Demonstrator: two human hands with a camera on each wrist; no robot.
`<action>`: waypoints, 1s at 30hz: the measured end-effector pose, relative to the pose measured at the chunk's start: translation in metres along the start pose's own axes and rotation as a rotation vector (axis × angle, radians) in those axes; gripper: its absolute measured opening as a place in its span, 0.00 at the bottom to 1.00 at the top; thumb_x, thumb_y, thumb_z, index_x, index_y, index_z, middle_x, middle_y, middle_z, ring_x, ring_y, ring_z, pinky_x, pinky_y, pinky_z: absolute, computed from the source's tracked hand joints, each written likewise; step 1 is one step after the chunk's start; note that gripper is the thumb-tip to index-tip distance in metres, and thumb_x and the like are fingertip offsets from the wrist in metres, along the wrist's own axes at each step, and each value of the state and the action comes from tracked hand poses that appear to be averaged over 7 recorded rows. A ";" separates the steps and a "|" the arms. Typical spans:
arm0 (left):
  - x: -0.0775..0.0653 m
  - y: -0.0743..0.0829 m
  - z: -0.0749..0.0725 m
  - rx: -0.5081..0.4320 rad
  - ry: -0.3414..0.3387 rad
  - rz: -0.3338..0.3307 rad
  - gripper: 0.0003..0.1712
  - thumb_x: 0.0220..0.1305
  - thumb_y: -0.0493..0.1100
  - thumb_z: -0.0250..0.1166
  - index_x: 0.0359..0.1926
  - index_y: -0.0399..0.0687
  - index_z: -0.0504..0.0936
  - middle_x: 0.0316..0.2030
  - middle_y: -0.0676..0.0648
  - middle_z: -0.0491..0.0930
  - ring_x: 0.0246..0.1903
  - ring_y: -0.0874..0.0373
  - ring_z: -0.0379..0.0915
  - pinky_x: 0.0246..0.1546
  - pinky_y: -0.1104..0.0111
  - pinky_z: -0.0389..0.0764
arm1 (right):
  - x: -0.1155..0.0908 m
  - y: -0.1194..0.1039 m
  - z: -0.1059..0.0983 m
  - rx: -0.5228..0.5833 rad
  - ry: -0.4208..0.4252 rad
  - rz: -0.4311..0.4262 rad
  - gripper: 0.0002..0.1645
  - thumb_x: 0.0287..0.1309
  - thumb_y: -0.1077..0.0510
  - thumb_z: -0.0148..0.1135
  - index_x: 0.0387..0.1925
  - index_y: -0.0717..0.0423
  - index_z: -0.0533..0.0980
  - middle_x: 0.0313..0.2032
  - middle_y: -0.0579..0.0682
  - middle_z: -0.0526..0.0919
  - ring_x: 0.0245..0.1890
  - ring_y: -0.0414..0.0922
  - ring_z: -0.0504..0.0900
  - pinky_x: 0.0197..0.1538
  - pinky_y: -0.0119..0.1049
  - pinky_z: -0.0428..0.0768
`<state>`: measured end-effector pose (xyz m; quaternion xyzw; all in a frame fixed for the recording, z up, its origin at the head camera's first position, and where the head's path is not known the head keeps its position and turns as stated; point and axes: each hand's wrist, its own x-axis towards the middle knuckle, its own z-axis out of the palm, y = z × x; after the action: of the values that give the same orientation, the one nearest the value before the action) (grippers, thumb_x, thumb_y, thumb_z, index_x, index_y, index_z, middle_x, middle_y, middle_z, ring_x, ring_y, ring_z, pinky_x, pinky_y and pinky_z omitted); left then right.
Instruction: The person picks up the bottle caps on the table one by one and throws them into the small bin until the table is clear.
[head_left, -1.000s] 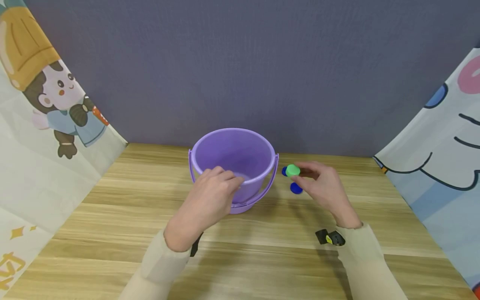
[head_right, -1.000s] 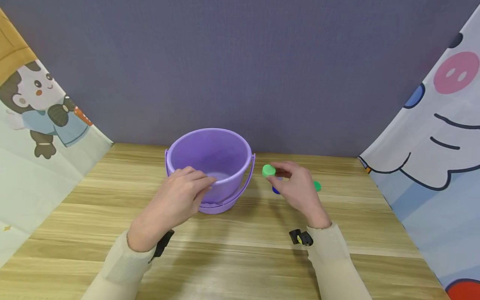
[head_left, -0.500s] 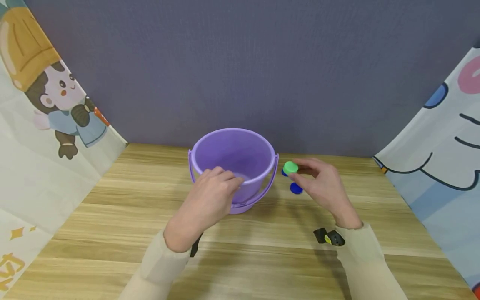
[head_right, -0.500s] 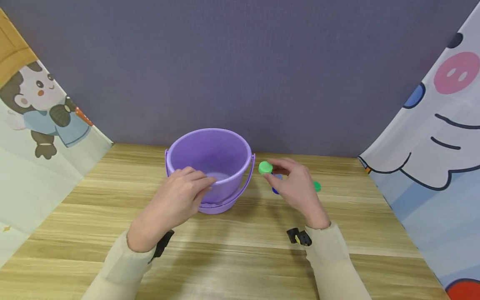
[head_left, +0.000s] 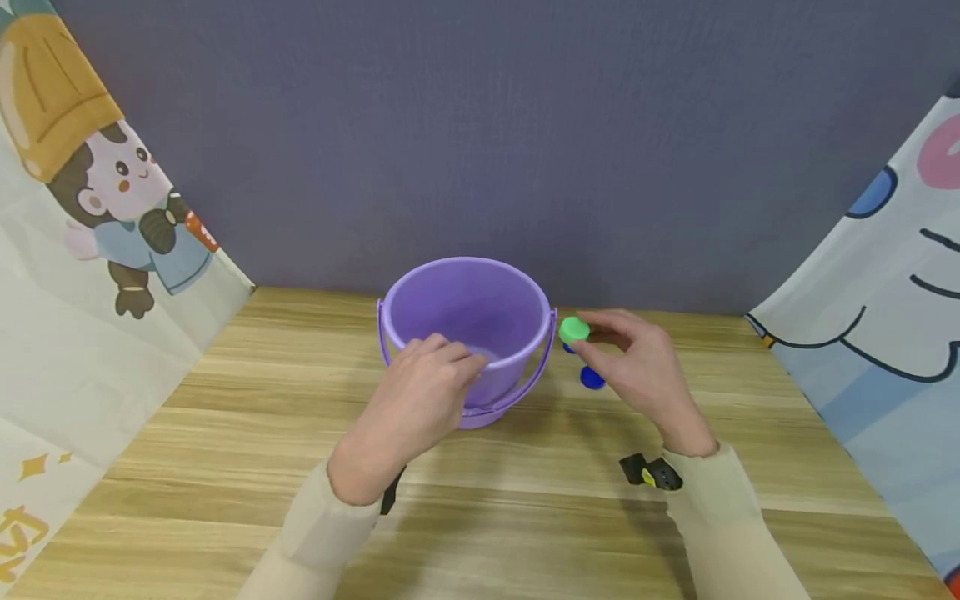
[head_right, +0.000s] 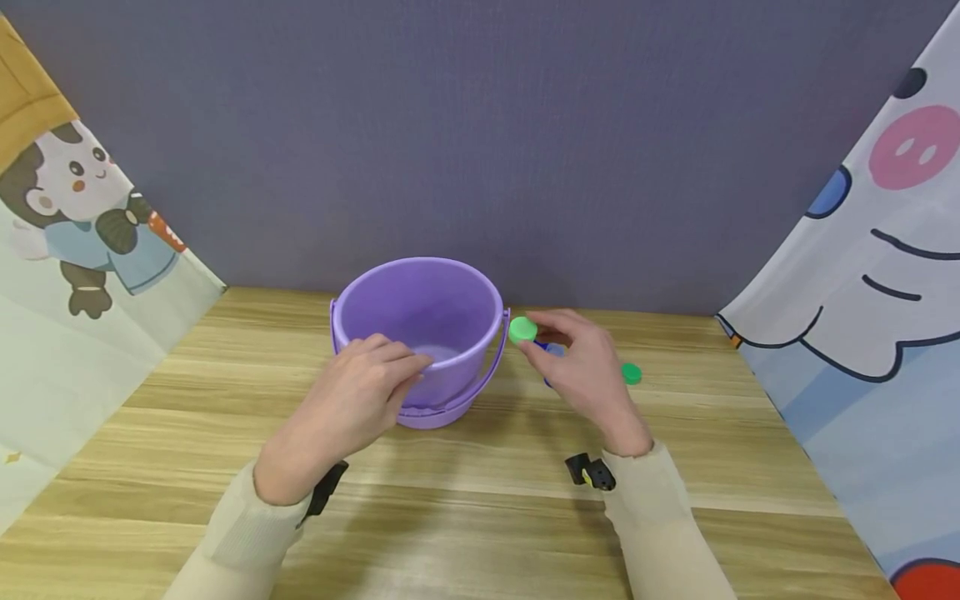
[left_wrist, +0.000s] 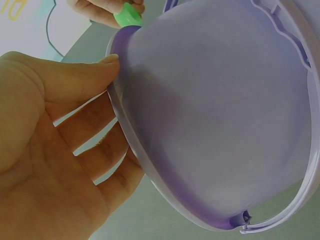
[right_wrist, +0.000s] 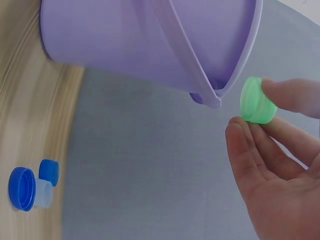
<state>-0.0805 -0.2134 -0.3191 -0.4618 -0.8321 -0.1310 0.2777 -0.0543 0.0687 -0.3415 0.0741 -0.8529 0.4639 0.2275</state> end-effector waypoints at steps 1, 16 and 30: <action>0.000 0.000 0.000 -0.001 0.000 -0.001 0.10 0.62 0.31 0.66 0.41 0.47 0.88 0.34 0.51 0.86 0.32 0.52 0.76 0.30 0.63 0.72 | 0.000 0.000 0.001 0.004 0.003 -0.004 0.21 0.59 0.59 0.73 0.54 0.60 0.83 0.50 0.52 0.85 0.46 0.45 0.85 0.49 0.26 0.82; 0.000 0.002 0.004 -0.002 -0.001 -0.004 0.09 0.62 0.32 0.67 0.41 0.47 0.88 0.35 0.51 0.86 0.32 0.52 0.76 0.30 0.63 0.72 | 0.000 -0.002 0.008 0.077 0.024 -0.082 0.21 0.58 0.64 0.73 0.53 0.64 0.83 0.49 0.55 0.85 0.44 0.41 0.84 0.48 0.26 0.82; 0.002 0.003 0.006 0.005 0.015 0.000 0.08 0.62 0.33 0.68 0.41 0.47 0.88 0.34 0.51 0.86 0.32 0.52 0.76 0.30 0.63 0.72 | 0.004 -0.005 0.007 0.136 0.024 -0.101 0.21 0.57 0.67 0.73 0.53 0.66 0.82 0.49 0.55 0.85 0.44 0.40 0.84 0.50 0.30 0.82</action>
<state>-0.0804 -0.2075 -0.3230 -0.4602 -0.8304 -0.1323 0.2849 -0.0583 0.0608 -0.3392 0.1267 -0.8119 0.5096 0.2551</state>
